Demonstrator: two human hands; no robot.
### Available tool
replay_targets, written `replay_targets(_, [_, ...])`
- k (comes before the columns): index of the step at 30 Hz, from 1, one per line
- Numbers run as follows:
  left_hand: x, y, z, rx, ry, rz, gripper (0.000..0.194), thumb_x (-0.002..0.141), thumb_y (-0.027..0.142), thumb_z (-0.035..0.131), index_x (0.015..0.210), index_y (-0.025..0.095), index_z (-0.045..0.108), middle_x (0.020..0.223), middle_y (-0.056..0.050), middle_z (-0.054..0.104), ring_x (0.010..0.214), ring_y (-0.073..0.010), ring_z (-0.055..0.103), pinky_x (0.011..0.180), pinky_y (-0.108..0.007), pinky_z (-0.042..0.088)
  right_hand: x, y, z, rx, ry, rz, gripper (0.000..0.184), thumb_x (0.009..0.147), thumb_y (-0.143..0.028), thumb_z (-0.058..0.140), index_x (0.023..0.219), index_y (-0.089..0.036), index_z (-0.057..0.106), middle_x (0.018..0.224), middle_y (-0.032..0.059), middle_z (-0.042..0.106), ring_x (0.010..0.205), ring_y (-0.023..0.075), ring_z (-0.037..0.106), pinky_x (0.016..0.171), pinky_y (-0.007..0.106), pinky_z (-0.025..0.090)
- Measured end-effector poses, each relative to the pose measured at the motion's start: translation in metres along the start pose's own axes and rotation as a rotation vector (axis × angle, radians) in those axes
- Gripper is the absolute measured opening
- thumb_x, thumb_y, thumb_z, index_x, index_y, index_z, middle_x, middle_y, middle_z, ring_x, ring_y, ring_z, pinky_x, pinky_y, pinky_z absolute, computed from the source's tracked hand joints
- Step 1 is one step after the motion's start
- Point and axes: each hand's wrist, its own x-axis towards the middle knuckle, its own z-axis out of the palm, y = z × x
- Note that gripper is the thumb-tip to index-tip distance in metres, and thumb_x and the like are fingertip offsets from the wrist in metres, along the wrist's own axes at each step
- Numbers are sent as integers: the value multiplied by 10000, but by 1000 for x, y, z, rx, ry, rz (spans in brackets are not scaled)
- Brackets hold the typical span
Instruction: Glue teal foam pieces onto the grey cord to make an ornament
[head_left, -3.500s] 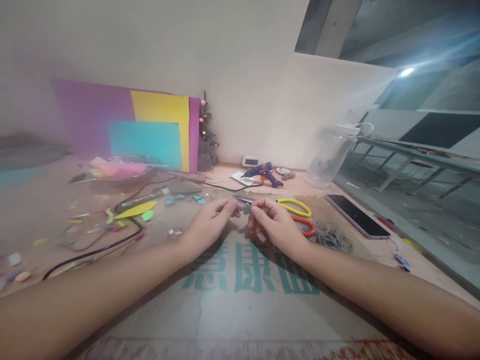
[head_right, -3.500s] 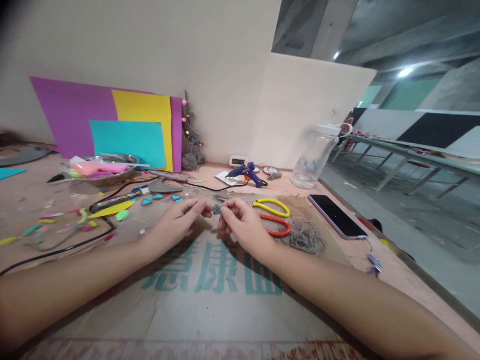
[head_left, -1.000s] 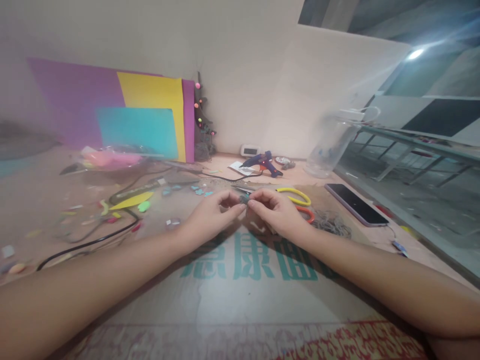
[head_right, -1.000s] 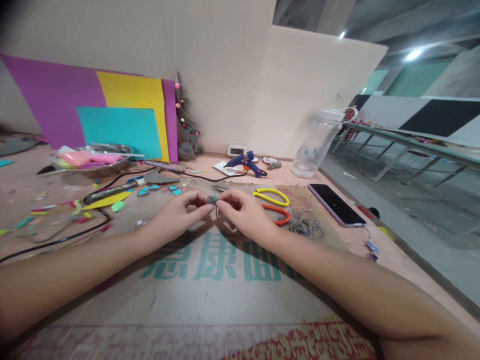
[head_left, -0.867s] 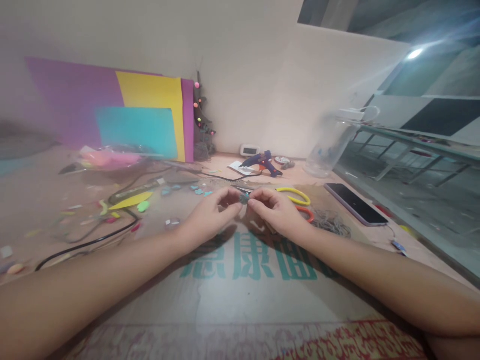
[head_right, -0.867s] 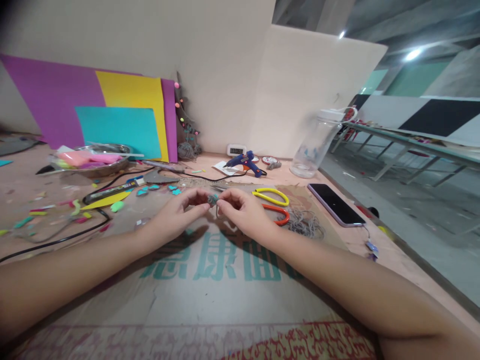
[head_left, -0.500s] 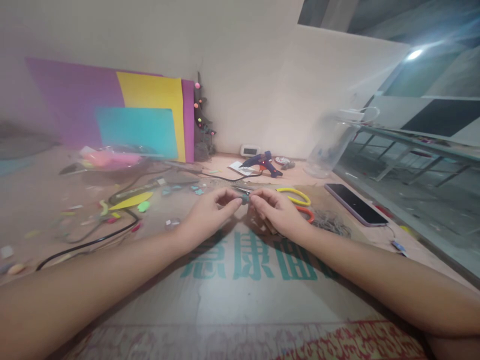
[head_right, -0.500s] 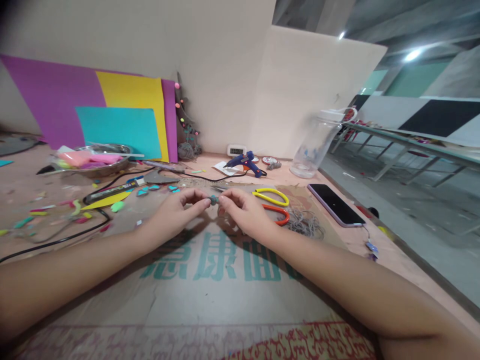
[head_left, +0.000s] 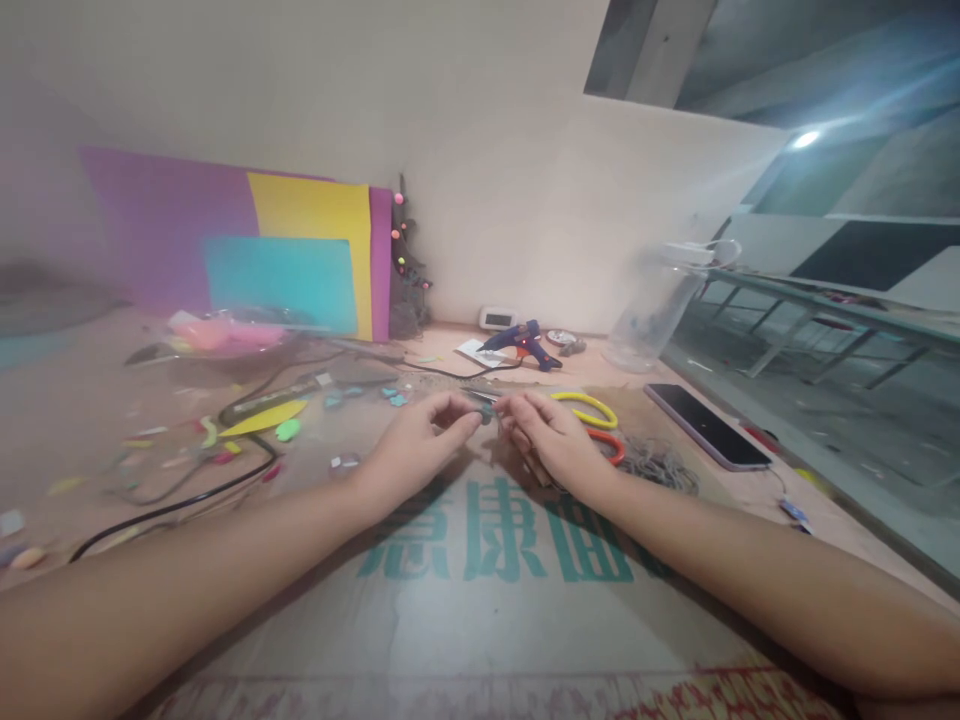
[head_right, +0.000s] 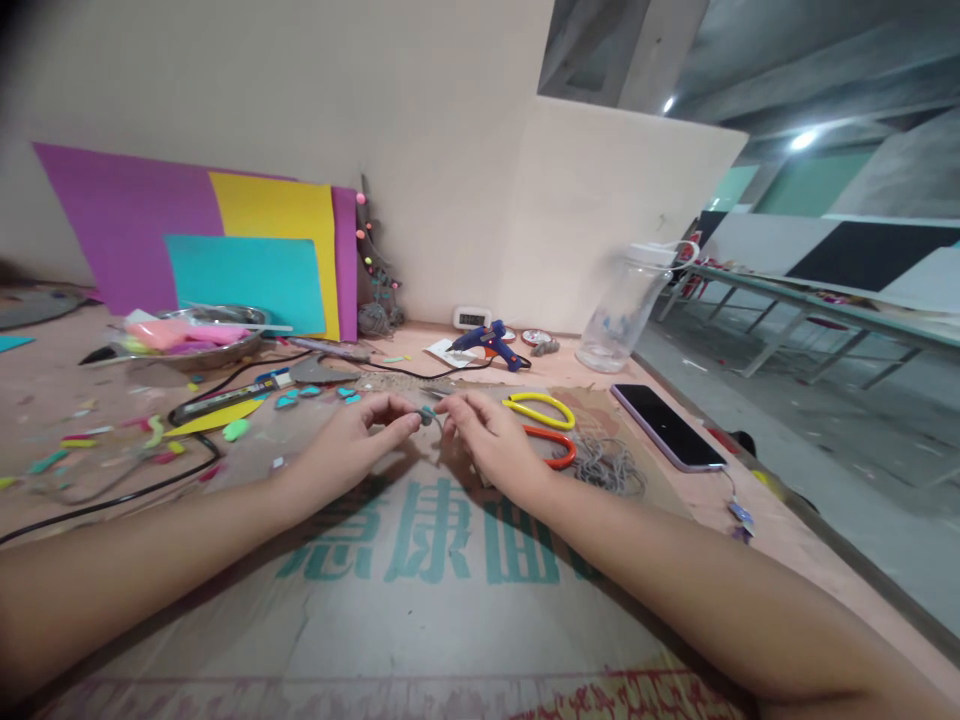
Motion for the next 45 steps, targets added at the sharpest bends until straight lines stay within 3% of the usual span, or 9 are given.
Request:
replay_targets(6, [-1,5,0,-36,-11,-29,174,877,326,547,839,173,621,801,-2,664,763,-159,615,721,-266,459,4,9,0,-61,63,-22,153,902,-294,476,981,-210,577,758,-19,582,583,103,493,522,222,390])
replay_targets(10, [-1,6,0,-48,4,-48,171,866,327,557,837,168,611,797,-6,658,767,-161,612,724,-267,454,6,12,-1,-133,115,-63,155,841,-179,491,962,-200,584,887,9,615,784,134,571,714,268,459])
replay_targets(13, [0,3,0,-32,20,-35,182,858,333,563,833,161,618,806,-15,653,780,-165,603,721,-269,450,10,18,-3,-130,132,-100,167,805,-151,522,957,-193,575,908,18,604,842,150,579,767,291,463])
replay_targets(23, [0,8,0,-29,23,-46,178,844,330,567,842,161,624,798,-21,650,764,-169,593,724,-282,446,11,22,-7,-255,171,-189,238,780,-108,506,984,-213,568,874,6,536,840,158,541,766,294,445])
replay_targets(31, [-1,7,0,-22,9,-57,176,844,331,565,826,164,619,775,-13,640,732,-161,580,687,-269,435,8,14,-2,-38,113,-151,247,760,-61,440,947,-206,509,788,-21,559,747,132,559,721,282,449])
replay_targets(37, [-2,7,0,-17,12,-46,170,847,331,566,830,169,617,785,-10,648,742,-161,590,690,-268,440,6,5,0,27,115,-40,101,826,-230,562,920,-206,533,750,-30,570,647,118,551,625,257,443])
replay_targets(40, [-1,7,0,-11,8,-35,173,847,333,564,824,171,618,787,-12,652,745,-164,592,682,-266,441,4,0,-1,-101,120,5,172,879,-351,534,893,-195,604,647,-33,547,547,112,490,531,249,392])
replay_targets(42, [-1,6,-1,-7,4,-23,174,847,331,567,822,168,623,786,-13,653,749,-164,594,685,-266,444,2,-2,-1,-192,101,-11,254,900,-405,506,879,-192,643,649,-15,571,554,121,503,532,258,397])
replay_targets(45, [0,6,0,15,2,5,183,852,332,566,846,166,642,800,-18,661,775,-169,599,715,-276,450,1,-4,0,-254,66,-59,204,865,-386,570,894,-208,665,766,13,658,674,152,586,622,281,450])
